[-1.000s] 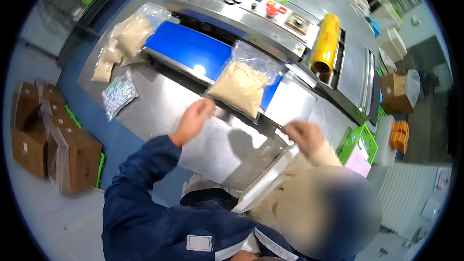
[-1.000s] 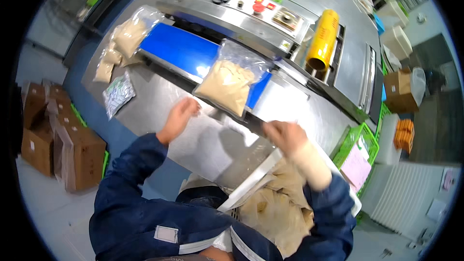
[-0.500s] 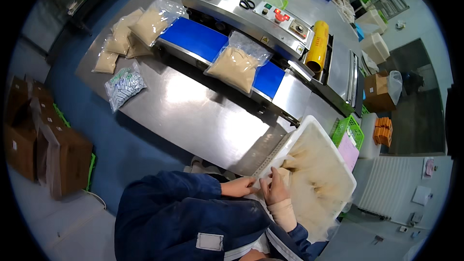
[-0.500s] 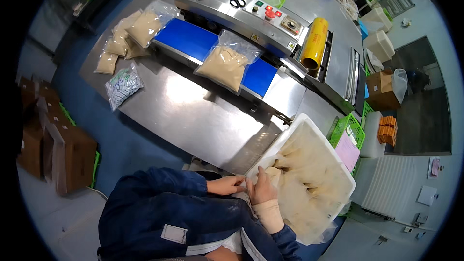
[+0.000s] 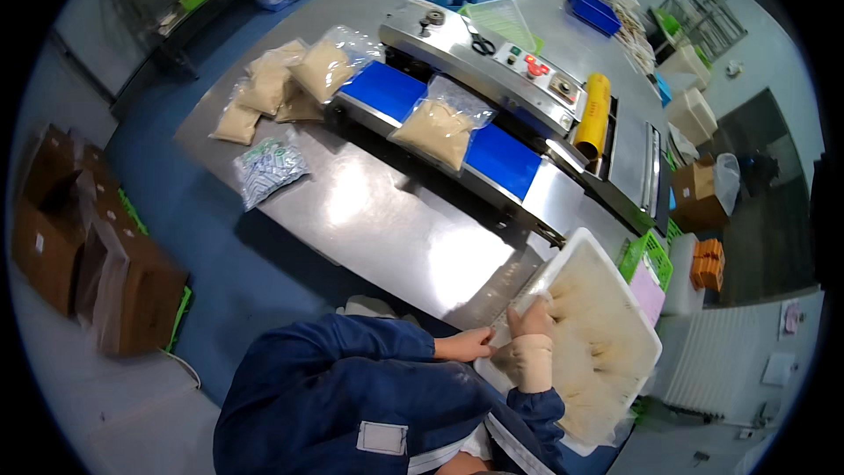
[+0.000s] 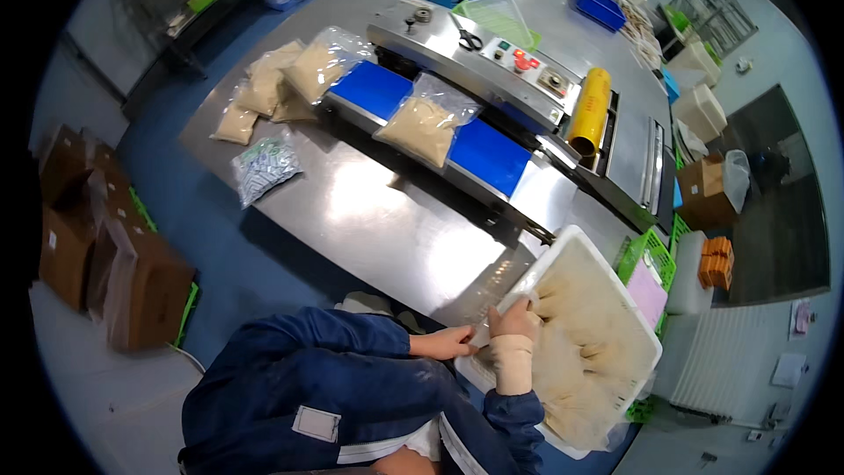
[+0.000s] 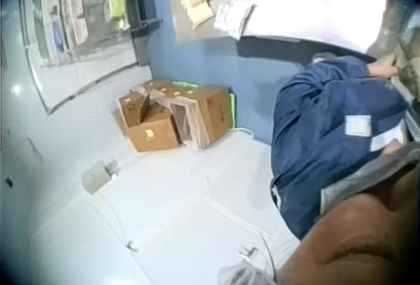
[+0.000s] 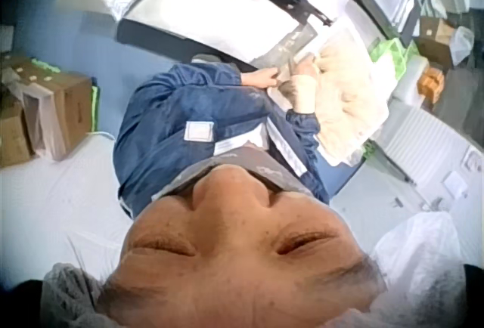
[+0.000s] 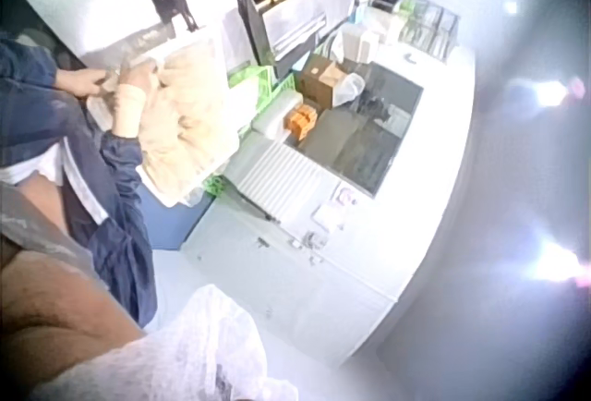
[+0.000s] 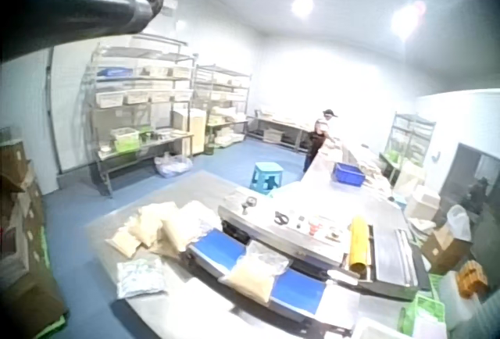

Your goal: The person places a beige powder-filled bag into a clear plastic sleeve, seals it using a heat-sealing machine, and trims the excess plastic with scissors. They repeat this process for multiple bags, stacking the finished packages on the table.

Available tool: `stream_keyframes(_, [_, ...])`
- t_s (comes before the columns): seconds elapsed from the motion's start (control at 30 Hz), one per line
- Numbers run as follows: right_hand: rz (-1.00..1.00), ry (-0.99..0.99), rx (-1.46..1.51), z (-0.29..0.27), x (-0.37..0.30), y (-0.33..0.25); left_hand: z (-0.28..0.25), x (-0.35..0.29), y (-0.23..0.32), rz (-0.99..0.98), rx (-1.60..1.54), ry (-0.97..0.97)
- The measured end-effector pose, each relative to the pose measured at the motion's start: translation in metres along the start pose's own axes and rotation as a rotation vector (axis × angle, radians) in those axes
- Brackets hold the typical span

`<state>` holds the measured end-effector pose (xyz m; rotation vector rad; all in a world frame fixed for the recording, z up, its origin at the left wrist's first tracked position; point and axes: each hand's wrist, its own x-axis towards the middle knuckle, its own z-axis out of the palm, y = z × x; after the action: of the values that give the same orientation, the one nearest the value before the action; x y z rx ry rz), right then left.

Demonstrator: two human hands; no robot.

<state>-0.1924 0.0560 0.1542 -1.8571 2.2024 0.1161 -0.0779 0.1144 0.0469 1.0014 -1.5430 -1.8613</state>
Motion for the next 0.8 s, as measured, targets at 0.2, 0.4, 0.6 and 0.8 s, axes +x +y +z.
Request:
stream_keyframes(0.2, [0.07,-0.015,-0.006,0.006,0.009,-0.003,-0.065,-0.019,0.018,-0.123,-0.316,-0.179])
stream_keyframes(0.4, [0.154,-0.045,-0.041,0.007,0.012,-0.001,-0.381,-0.059,0.002,0.292,-0.013,1.177])
stream_keyframes(0.6, [0.287,-0.062,-0.07,0.011,0.018,-0.005,-0.598,-0.109,0.013,0.011,0.705,1.535])
stream_keyframes(0.8, [0.295,-0.035,-0.094,0.022,0.028,0.004,-0.698,-0.097,-0.03,0.065,0.664,1.439])
